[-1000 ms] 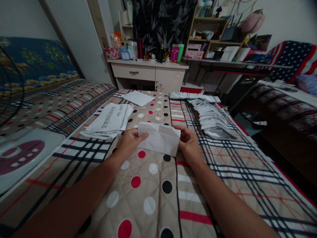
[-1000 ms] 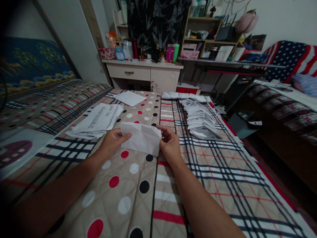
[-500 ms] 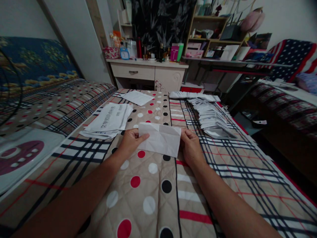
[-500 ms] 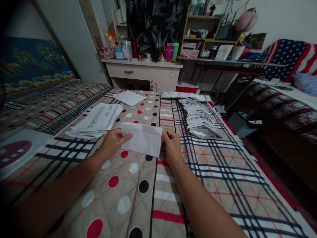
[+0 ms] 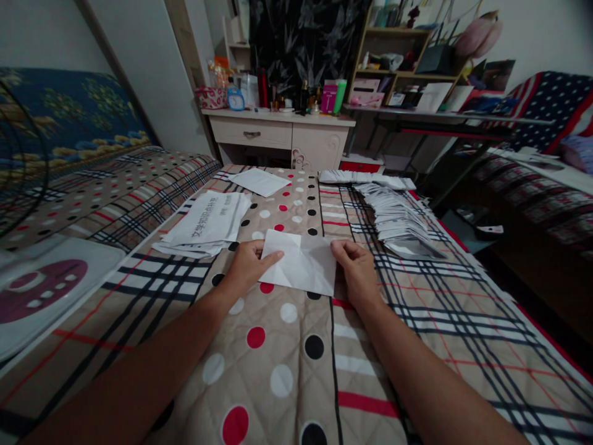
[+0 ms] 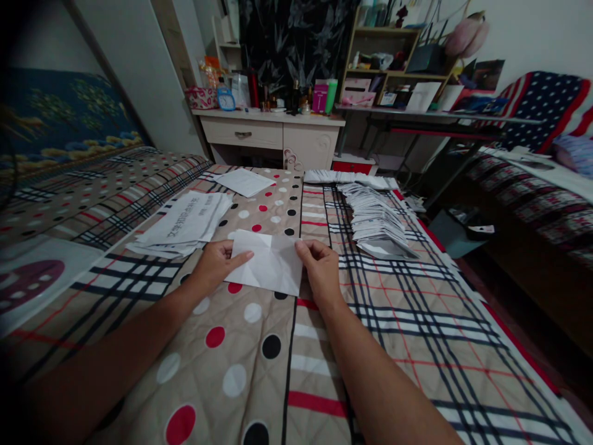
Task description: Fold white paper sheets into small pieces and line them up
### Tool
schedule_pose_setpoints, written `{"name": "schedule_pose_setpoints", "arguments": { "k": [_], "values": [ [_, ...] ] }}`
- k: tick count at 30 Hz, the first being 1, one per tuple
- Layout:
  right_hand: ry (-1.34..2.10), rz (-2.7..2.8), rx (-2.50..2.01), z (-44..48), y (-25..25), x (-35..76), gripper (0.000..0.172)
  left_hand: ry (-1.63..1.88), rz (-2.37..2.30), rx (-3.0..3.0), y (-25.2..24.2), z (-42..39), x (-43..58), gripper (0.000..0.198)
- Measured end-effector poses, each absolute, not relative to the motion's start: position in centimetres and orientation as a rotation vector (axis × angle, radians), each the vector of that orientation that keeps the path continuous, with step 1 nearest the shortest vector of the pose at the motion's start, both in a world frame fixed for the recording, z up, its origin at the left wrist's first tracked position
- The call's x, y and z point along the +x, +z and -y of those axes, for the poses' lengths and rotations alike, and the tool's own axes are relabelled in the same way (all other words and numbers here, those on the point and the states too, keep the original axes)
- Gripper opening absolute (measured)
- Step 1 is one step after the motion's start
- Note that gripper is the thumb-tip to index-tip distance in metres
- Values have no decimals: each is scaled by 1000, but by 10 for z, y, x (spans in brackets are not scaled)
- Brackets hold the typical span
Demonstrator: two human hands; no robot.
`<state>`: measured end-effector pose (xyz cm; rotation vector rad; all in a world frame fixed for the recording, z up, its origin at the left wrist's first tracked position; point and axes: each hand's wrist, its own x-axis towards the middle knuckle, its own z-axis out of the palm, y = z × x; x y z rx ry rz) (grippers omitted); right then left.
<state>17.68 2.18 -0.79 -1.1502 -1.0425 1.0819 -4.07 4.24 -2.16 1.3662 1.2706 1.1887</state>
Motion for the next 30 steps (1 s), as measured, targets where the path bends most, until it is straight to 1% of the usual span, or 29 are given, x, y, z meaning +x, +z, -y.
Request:
{"name": "schedule_pose_setpoints", "arguments": {
  "k": [5, 8, 11, 18, 24, 27, 29, 30],
  "values": [
    [1172, 993, -1132, -22, -9, 176, 28, 1178, -1213, 1272, -19, -43, -40, 37],
    [1223, 1003, -1123, -22, -11, 178, 25, 1219, -1260, 1222, -17, -43, -40, 38],
    [1203, 1039, -1148, -23, -13, 179, 23, 1262, -1324, 1250, -16, -43, -41, 38],
    [813, 1192, -1233, -28, -14, 185, 20, 1174, -1324, 1406, -16, -42, -42, 36],
    [688, 1248, -1309, -34, -18, 194, 24, 1034, -1290, 1531, -15, -40, -43, 31],
    [612, 1312, -1390, -37, -21, 199, 28, 1041, -1306, 1514, -17, -41, -43, 28],
    [528, 1384, -1468, -37, -21, 201, 26, 1075, -1342, 1474, -19, -41, -43, 26],
    [470, 1424, -1502, -37, -21, 202, 22, 1093, -1361, 1452, -19, -41, -43, 26]
  ]
}}
